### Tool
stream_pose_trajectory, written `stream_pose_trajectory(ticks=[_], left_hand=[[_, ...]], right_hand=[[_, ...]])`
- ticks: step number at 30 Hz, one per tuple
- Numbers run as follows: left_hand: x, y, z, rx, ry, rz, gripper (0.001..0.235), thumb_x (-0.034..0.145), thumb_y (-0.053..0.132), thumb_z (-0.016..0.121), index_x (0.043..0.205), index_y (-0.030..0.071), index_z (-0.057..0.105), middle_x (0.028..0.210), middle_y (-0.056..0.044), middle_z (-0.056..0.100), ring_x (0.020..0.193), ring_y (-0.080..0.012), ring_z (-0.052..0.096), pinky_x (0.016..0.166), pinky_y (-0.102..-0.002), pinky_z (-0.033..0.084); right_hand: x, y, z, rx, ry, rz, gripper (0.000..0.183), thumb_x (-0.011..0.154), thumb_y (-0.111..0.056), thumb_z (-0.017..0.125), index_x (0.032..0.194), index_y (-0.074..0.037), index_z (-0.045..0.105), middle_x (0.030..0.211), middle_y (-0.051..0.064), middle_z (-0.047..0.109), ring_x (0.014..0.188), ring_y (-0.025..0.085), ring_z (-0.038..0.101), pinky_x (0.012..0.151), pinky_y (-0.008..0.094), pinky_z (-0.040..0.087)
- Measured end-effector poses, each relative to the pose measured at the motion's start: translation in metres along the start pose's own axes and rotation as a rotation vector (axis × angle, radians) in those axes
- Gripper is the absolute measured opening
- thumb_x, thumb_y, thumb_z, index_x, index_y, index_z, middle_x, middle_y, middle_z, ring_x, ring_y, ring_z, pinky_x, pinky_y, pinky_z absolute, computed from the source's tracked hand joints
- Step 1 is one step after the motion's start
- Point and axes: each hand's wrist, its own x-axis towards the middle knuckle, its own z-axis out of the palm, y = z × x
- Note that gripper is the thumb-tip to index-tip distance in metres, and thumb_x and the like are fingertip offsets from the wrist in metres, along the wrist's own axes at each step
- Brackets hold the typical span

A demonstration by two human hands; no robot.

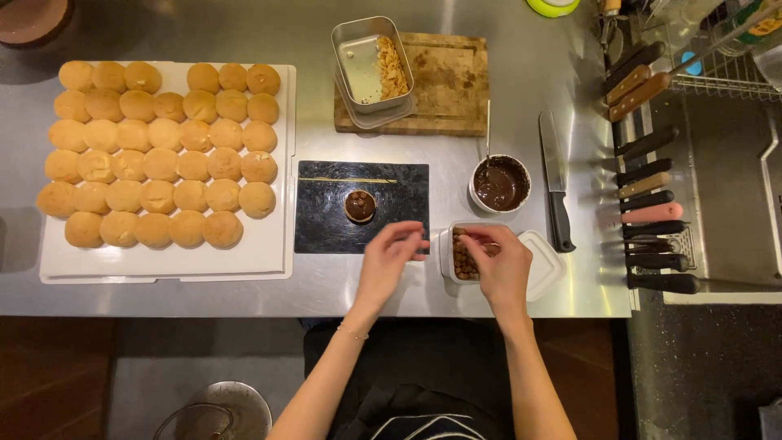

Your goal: The person assembles small round pastries by dipping the cut side into a bowl of chocolate spread, then sprinkling chopped nuts and crumbs on top. The person handles the pastries one at a time, placing the finished items on a black cutting board.

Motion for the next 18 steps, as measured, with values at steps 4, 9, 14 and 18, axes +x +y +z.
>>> stream_pose_trajectory(ticks=[4, 9, 14, 18], left_hand=[[-0.026, 0.049, 0.022, -0.094, -0.029, -0.108, 0.036, 0.108, 0.011, 0.084, 0.141, -0.001, 0.08, 0.128, -0.027, 0.084, 0.108, -0.031, 0.086, 0.094, -0.044, 0.076], [-0.02, 0.055, -0.015, 0.002, 0.154, -0.096, 0.035, 0.093, 0.008, 0.099, 0.126, 0.001, 0.088, 0.115, -0.02, 0.09, 0.099, -0.0207, 0.088, 0.092, -0.033, 0.074], [-0.003, 0.052, -0.058, 0.118, 0.236, -0.071, 0.029, 0.094, 0.008, 0.098, 0.122, 0.005, 0.091, 0.111, -0.018, 0.092, 0.093, -0.0203, 0.087, 0.091, -0.034, 0.074], [0.035, 0.036, -0.099, 0.503, 0.411, 0.213, 0.01, 0.101, 0.01, 0.094, 0.111, 0.007, 0.092, 0.103, -0.016, 0.09, 0.091, -0.0218, 0.083, 0.084, -0.038, 0.07]], right_hand=[[-0.011, -0.041, 0.023, 0.192, -0.013, -0.06, 0.021, 0.096, -0.007, 0.097, 0.115, -0.012, 0.092, 0.102, 0.009, 0.083, 0.095, 0.02, 0.085, 0.087, 0.032, 0.072], [-0.009, -0.041, 0.078, 0.483, -0.044, 0.059, 0.024, 0.097, -0.002, 0.094, 0.12, -0.006, 0.091, 0.108, 0.012, 0.084, 0.102, 0.019, 0.084, 0.093, 0.032, 0.072], [-0.001, -0.035, 0.126, 0.586, -0.08, 0.179, 0.024, 0.101, -0.002, 0.089, 0.126, -0.004, 0.088, 0.114, 0.014, 0.086, 0.101, 0.017, 0.08, 0.094, 0.032, 0.073], [0.033, -0.019, 0.145, 0.333, -0.083, 0.034, 0.02, 0.102, -0.002, 0.09, 0.121, -0.004, 0.09, 0.112, 0.015, 0.085, 0.099, 0.022, 0.085, 0.088, 0.034, 0.073]])
